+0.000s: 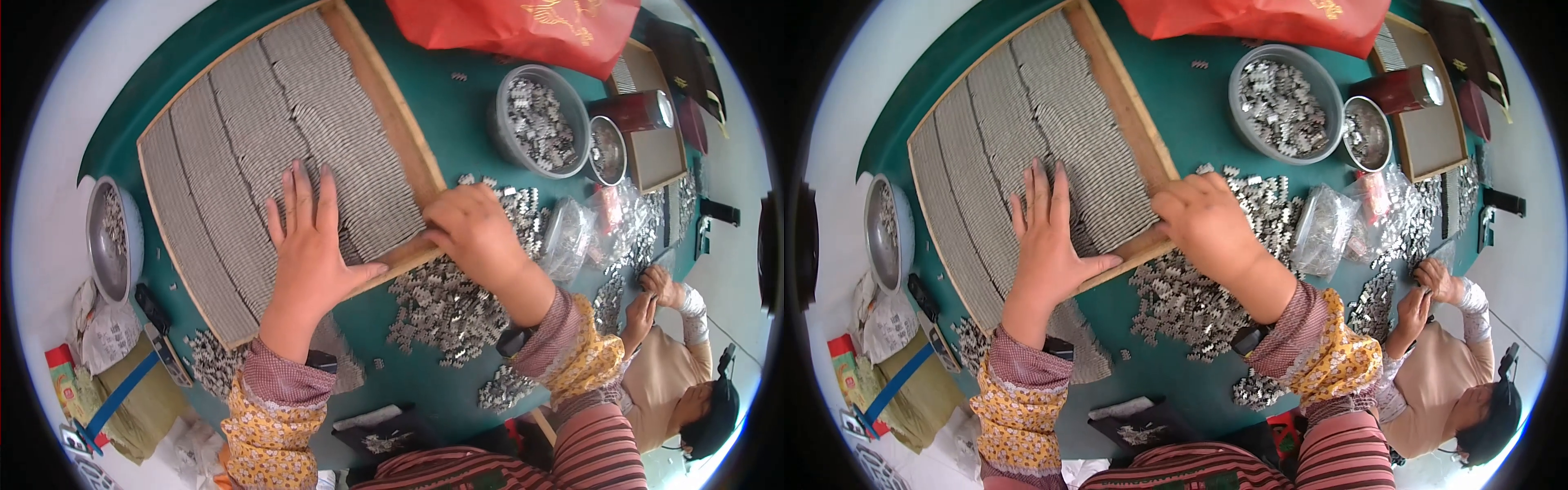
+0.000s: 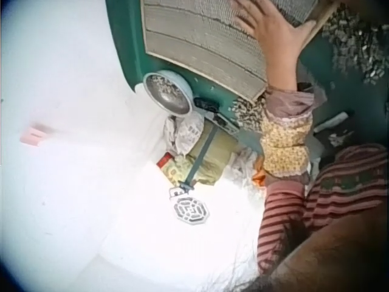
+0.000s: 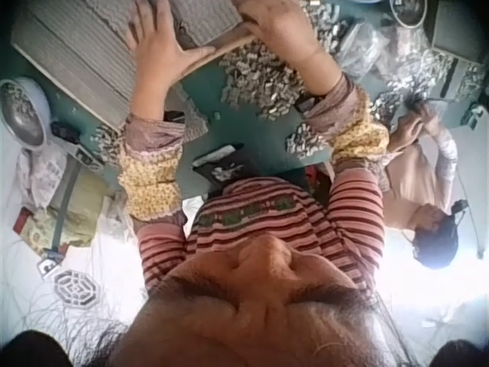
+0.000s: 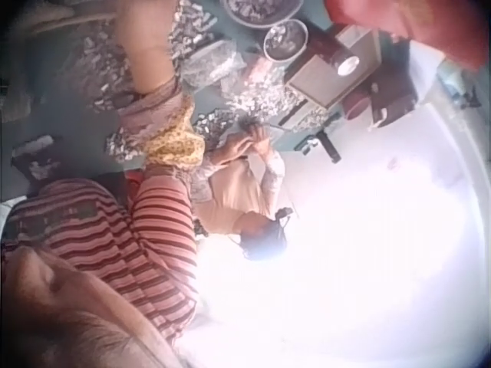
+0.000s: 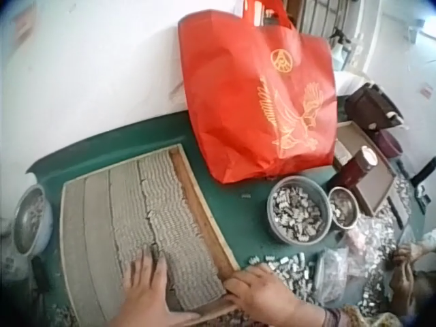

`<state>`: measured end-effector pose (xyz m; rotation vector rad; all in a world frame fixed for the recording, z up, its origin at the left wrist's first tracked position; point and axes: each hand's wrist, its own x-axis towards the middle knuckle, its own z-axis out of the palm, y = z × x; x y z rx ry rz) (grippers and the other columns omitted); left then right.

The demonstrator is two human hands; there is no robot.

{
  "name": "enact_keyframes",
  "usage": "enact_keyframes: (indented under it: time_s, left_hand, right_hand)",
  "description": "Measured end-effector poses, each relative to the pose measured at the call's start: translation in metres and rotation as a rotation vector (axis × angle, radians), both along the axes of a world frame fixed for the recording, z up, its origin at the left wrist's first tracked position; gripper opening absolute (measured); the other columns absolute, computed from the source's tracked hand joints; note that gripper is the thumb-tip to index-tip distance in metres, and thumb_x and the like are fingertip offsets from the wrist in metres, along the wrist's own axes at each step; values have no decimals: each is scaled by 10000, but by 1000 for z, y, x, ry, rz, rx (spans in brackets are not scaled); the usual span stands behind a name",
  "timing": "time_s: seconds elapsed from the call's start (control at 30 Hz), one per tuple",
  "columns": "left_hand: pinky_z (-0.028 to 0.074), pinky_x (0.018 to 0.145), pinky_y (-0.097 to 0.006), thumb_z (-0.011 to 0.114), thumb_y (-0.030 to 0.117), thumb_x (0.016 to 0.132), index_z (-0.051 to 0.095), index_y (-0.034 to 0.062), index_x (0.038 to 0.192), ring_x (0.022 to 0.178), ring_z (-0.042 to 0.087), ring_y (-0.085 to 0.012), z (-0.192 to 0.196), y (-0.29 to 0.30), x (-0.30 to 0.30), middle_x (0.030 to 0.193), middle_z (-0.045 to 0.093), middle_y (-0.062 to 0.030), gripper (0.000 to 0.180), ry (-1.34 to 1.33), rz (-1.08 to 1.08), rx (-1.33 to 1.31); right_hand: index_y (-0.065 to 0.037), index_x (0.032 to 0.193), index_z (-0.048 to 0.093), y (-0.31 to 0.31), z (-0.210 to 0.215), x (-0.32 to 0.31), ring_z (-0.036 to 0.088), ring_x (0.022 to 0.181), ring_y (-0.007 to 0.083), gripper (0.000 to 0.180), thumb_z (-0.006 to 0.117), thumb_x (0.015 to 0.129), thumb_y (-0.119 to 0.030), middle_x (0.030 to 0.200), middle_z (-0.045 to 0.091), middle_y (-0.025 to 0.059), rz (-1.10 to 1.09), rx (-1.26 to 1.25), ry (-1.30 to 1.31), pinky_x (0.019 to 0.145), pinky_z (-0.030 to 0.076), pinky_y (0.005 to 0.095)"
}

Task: Assembling small metal components on a workbench.

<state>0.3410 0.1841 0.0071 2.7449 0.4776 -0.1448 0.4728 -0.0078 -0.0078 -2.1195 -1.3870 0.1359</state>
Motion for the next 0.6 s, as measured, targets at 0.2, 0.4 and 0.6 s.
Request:
enact_keyframes:
  time_s: [0.2,0.4,0.6]
  left_hand:
    - [422,983,-460,832,229,701,431,26,1368,1254,466,-423,31,5,-77,1414,420,-259,804,-506,4,-58]
    - [487,623,-356,799,81,681,646,80,973,736,611,-258,33,-42,-252,896,603,-80,330,-277,6,-136]
    - [461,603,-353,811,40,645,662,84,980,705,580,-238,-1,-78,-287,879,586,-64,369,-267,90,-132]
  right_hand:
    - [-80,898,659,-27,20,-45,599,761,257,235,728,674,-87,899,634,69,-56,173,-12,687,445,367]
    - [-54,965,672,-48,8,-146,616,749,192,282,672,688,-109,886,607,54,356,209,306,622,488,305]
    - [-64,1081,660,-48,-19,-197,631,780,205,376,620,709,-95,944,581,66,381,112,348,692,542,330]
